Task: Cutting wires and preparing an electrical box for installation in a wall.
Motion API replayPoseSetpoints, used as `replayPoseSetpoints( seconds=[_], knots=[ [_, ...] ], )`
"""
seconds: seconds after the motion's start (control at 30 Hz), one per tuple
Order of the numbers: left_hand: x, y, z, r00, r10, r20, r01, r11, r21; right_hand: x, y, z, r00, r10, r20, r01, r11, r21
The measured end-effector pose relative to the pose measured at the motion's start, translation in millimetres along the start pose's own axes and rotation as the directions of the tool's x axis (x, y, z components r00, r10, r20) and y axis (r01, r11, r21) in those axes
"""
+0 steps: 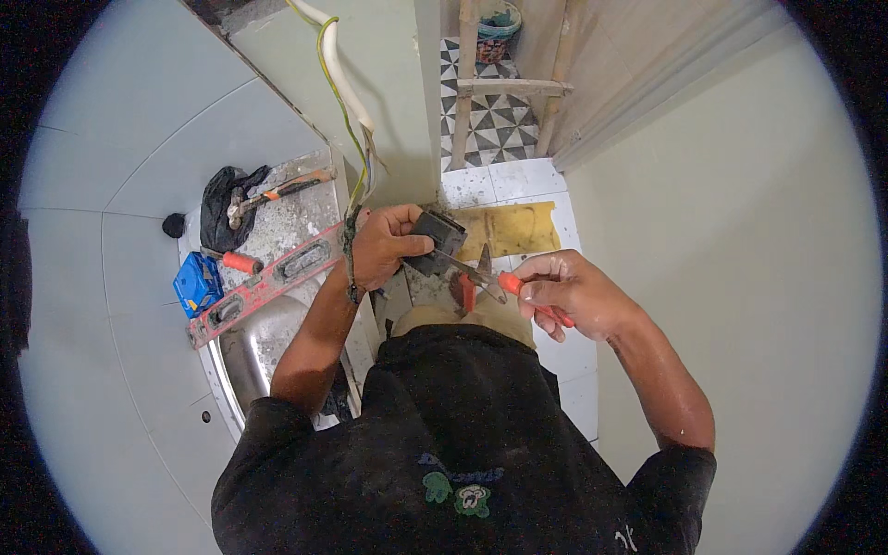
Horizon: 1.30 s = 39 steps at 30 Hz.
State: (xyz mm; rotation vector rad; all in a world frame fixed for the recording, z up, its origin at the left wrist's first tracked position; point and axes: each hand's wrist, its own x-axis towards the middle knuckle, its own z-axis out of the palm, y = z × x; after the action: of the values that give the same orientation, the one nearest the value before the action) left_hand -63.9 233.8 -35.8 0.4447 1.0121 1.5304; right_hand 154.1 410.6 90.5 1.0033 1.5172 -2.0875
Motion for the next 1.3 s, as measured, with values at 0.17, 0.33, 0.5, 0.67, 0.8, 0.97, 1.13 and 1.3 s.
replayPoseSetpoints(
  seconds=[0.17, 0.33, 0.5, 0.67, 0.8, 0.97, 1.13, 1.3],
  knots=[
    [0, -2, -2, 0.997, -0.019, -0.072, 0.031, 0.985, 0.171, 2, 7, 6, 0.998, -0.06, 0.016, 0.058, 0.994, 0.092],
    [5, -2, -4, 0.995, -0.063, -0.073, 0.066, 0.997, 0.036, 1, 39, 21, 0.612, -0.71, 0.348, 0.318, -0.182, -0.93],
    [6, 2, -5, 0.994, -0.102, -0.034, 0.099, 0.992, -0.084, 22, 55, 10, 0.445, -0.822, 0.356, 0.306, -0.234, -0.923],
    [8, 0, -6, 0.976, -0.204, 0.07, 0.211, 0.972, -0.101, 33, 45, 6, 0.381, -0.912, 0.155, 0.234, -0.067, -0.97],
    [9, -9, -1, 0.988, -0.136, 0.075, 0.127, 0.985, 0.115, 27, 34, 3, 0.527, -0.849, 0.019, 0.031, -0.003, -1.0],
    [2, -15, -1, 0.994, 0.063, -0.086, -0.07, 0.994, -0.088, 25, 28, -11, 0.585, -0.81, -0.03, 0.061, 0.081, -0.995],
    [-4, -18, 13, 0.955, 0.172, -0.241, -0.199, 0.976, -0.091, 38, 31, -14, 0.817, -0.384, -0.431, 0.348, 0.923, -0.163],
    [-16, -16, 46, 0.887, 0.288, -0.362, -0.226, 0.953, 0.204, 74, 44, 26, 0.845, -0.343, -0.409, 0.485, 0.814, 0.319]
  ],
)
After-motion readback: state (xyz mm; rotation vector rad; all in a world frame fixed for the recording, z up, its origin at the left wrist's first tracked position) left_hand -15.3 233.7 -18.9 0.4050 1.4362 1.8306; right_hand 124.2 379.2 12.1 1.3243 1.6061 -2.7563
